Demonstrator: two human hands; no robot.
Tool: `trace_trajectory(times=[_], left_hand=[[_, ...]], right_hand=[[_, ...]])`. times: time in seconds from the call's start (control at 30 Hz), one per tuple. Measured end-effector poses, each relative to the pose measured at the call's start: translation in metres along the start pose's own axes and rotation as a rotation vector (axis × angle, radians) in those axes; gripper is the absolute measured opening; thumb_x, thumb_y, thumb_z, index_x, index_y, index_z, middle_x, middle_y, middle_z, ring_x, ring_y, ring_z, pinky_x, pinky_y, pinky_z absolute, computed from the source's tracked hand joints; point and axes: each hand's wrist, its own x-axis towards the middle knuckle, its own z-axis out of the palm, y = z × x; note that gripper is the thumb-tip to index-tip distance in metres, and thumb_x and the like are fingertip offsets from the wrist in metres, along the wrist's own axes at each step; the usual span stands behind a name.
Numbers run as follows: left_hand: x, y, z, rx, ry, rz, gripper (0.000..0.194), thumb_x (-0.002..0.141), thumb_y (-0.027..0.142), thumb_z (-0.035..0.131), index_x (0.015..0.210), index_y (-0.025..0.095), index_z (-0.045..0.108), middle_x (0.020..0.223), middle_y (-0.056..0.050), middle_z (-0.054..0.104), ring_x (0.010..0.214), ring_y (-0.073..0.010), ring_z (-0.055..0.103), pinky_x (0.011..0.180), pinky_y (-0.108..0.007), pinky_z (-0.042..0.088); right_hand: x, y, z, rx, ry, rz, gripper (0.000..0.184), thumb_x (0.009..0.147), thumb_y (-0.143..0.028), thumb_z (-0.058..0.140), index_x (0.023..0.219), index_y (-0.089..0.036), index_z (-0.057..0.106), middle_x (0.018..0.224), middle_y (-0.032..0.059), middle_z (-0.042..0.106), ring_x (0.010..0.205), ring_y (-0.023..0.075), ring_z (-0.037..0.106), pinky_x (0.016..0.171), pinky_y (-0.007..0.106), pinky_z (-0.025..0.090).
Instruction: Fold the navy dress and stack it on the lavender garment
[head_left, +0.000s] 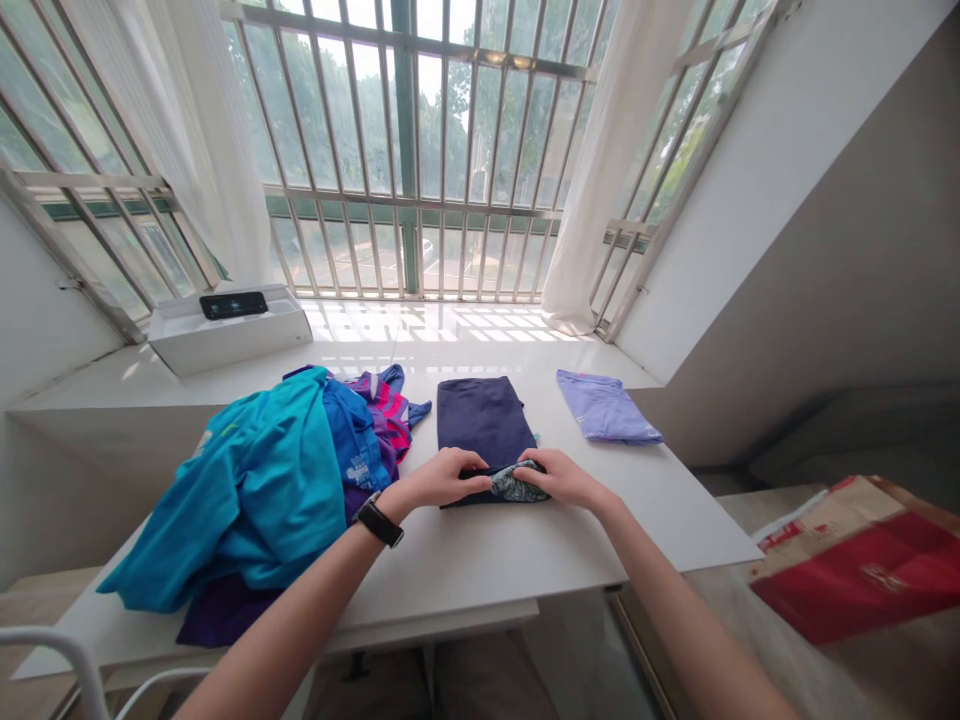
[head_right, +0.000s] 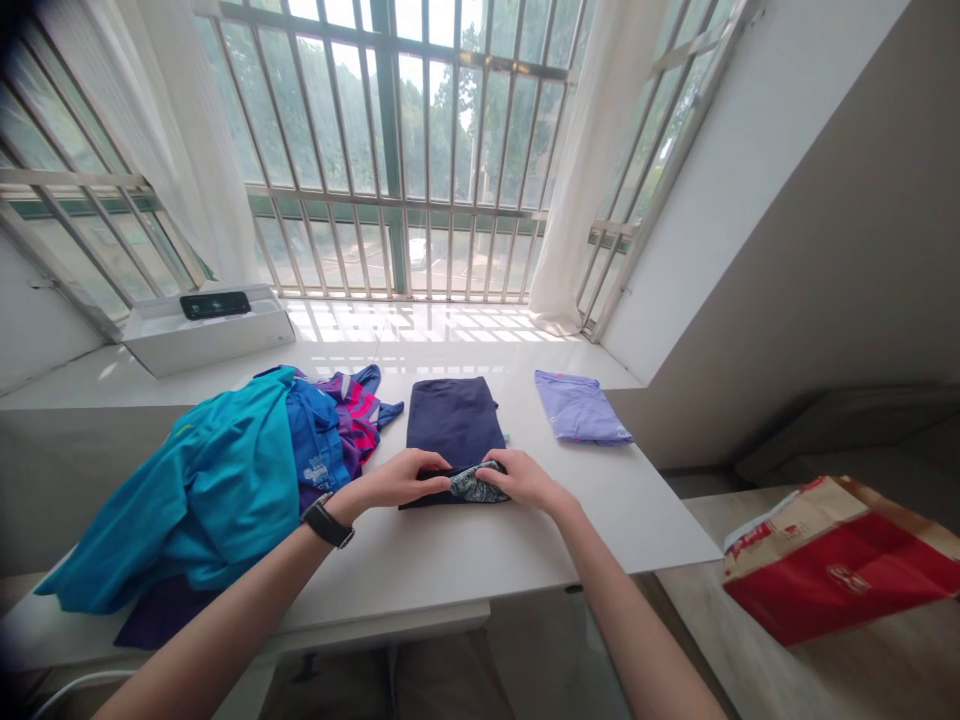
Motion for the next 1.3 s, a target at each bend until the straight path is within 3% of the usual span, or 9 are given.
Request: trace_trajectory(times=[0.13,0.23,0.37,0.6,0.73,0.87,1.07,1.3], left_hand=[[0.011,-0.024,-0.014,-0.080,-0.069,-0.088,0.036,0.083,0.045,0.061,0.096,0.015,0.075,0.083,-0.004,0.074,0.071,-0.0158,0.061,0.062,-0.023,0.043],[0.016,-0.037,-0.014,-0.138,-0.071,-0.146,0.037,0.083,0.047,0.060,0.093,0.015,0.074,0.081,-0.003,0.073,0.071,-0.0157,0.061,0.062,-0.024,0.044],[0.014,-0.041,-0.009,-0.206,-0.014,-0.138,0.038,0.086,0.048,0.056,0.095,0.015,0.072,0.087,-0.004,0.073,0.077,-0.0164,0.062,0.068,-0.024,0.046],[0.007,-0.028,-0.016,-0.210,0.071,-0.188,0.035,0.085,0.046,0.060,0.100,0.016,0.069,0.094,-0.005,0.072,0.083,-0.0186,0.064,0.072,-0.027,0.049],[0.006,-0.028,-0.018,-0.221,0.135,-0.196,0.030,0.088,0.042,0.057,0.105,0.019,0.067,0.101,-0.004,0.071,0.092,-0.0191,0.064,0.080,-0.027,0.049],[0.008,-0.032,-0.012,-0.190,0.221,-0.210,0.025,0.090,0.038,0.055,0.106,0.021,0.063,0.101,-0.003,0.069,0.094,-0.0185,0.063,0.084,-0.028,0.049],[0.013,-0.039,-0.007,-0.170,0.383,-0.246,0.025,0.089,0.040,0.059,0.106,0.021,0.060,0.093,-0.002,0.069,0.088,-0.0186,0.064,0.077,-0.029,0.049],[0.009,-0.041,-0.008,-0.057,0.422,-0.233,0.019,0.092,0.037,0.057,0.101,0.020,0.062,0.089,-0.003,0.070,0.081,-0.0189,0.064,0.070,-0.028,0.046]], right_hand=[[0.032,0.007,-0.018,0.087,-0.257,0.062,0.044,0.086,-0.059,0.054,0.078,-0.018,0.067,0.062,-0.0032,0.055,0.059,0.0126,0.048,0.054,0.024,0.035],[0.048,0.012,-0.022,0.112,-0.328,0.077,0.044,0.083,-0.060,0.057,0.076,-0.018,0.067,0.061,-0.0044,0.051,0.059,0.0117,0.044,0.053,0.024,0.033],[0.058,0.018,-0.018,0.137,-0.264,0.048,0.040,0.085,-0.057,0.056,0.076,-0.019,0.066,0.064,-0.0045,0.052,0.062,0.0121,0.045,0.056,0.024,0.035],[0.057,0.025,-0.012,0.190,-0.175,0.008,0.037,0.090,-0.055,0.054,0.082,-0.020,0.065,0.075,-0.0021,0.060,0.071,0.0148,0.052,0.065,0.025,0.042],[0.055,0.023,-0.018,0.223,-0.089,0.033,0.036,0.089,-0.055,0.055,0.087,-0.020,0.066,0.082,-0.0002,0.064,0.077,0.0167,0.056,0.069,0.026,0.045],[0.052,0.025,-0.023,0.212,-0.099,0.082,0.038,0.087,-0.056,0.058,0.080,-0.019,0.064,0.075,-0.0018,0.061,0.071,0.0157,0.054,0.064,0.026,0.042],[0.052,0.030,-0.018,0.148,0.006,0.069,0.038,0.091,-0.056,0.051,0.079,-0.020,0.057,0.076,-0.0023,0.058,0.073,0.0157,0.052,0.067,0.027,0.041],[0.055,0.033,-0.009,0.009,0.067,0.091,0.039,0.090,-0.059,0.051,0.077,-0.023,0.055,0.071,-0.0025,0.060,0.069,0.0168,0.053,0.065,0.028,0.039]])
